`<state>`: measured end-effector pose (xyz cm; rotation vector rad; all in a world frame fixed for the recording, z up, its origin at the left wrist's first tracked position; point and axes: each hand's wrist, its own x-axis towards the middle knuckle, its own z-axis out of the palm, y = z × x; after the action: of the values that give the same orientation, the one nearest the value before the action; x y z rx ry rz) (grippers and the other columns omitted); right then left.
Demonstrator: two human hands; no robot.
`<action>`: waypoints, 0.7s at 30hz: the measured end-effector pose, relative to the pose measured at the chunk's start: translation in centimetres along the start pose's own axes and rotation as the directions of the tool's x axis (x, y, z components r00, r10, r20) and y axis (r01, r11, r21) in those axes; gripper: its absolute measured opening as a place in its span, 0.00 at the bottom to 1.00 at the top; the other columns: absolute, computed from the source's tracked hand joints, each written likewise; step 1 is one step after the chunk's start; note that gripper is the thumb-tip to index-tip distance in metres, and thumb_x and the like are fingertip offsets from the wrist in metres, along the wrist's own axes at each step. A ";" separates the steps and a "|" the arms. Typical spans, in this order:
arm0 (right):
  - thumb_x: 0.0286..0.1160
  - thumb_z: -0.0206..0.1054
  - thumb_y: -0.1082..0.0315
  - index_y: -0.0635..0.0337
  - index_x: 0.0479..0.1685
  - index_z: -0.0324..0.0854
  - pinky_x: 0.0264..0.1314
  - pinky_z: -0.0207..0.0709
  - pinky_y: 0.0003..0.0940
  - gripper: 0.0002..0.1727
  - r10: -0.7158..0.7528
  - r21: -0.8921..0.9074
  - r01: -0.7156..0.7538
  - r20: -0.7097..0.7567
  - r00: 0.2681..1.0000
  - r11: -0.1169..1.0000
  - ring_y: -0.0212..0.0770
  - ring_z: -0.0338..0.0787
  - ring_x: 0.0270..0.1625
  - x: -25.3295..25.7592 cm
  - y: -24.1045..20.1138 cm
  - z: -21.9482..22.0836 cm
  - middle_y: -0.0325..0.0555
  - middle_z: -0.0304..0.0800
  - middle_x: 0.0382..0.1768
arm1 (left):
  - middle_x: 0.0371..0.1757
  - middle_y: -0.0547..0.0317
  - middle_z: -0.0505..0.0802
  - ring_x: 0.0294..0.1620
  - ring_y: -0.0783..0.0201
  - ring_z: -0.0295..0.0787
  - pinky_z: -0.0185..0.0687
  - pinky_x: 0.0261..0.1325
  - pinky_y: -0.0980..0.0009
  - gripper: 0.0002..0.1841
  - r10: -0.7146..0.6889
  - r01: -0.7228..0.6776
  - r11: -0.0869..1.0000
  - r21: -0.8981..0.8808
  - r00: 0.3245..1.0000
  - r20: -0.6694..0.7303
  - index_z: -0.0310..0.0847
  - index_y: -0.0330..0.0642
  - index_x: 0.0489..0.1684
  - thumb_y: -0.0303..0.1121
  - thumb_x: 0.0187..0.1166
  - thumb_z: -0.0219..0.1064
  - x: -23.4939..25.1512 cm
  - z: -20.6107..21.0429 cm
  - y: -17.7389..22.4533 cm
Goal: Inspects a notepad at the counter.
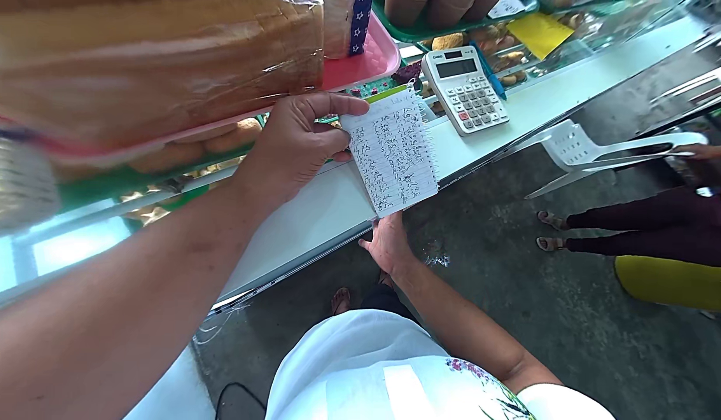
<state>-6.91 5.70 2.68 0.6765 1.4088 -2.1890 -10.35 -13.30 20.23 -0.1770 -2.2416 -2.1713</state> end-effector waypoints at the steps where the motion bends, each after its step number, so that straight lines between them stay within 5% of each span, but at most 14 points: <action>1: 0.78 0.22 0.22 0.34 0.98 0.35 0.87 0.39 0.79 0.48 0.011 0.000 -0.011 0.015 1.000 1.000 0.54 0.33 0.97 -0.3 0.3 0.2 0.45 0.30 0.98 | 0.59 0.58 0.93 0.44 0.69 0.95 0.94 0.44 0.75 0.18 0.000 0.000 1.000 -0.002 1.000 0.001 0.88 0.39 0.58 0.13 0.75 0.65 0.0 0.0 0.0; 21: 0.77 0.20 0.22 0.38 0.98 0.24 0.93 0.29 0.71 0.50 0.209 -0.033 -0.208 0.284 0.936 0.978 0.51 0.26 0.98 -4.3 5.9 4.2 0.47 0.20 0.98 | 0.57 0.56 0.94 0.46 0.66 0.95 0.94 0.43 0.73 0.17 0.002 0.000 0.998 -0.059 0.999 0.038 0.86 0.37 0.61 0.14 0.79 0.61 0.1 -0.5 -0.2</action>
<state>-0.64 0.03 2.76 0.4604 1.1365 -2.0221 -10.51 -13.77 20.10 -0.2218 -2.1969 -2.2544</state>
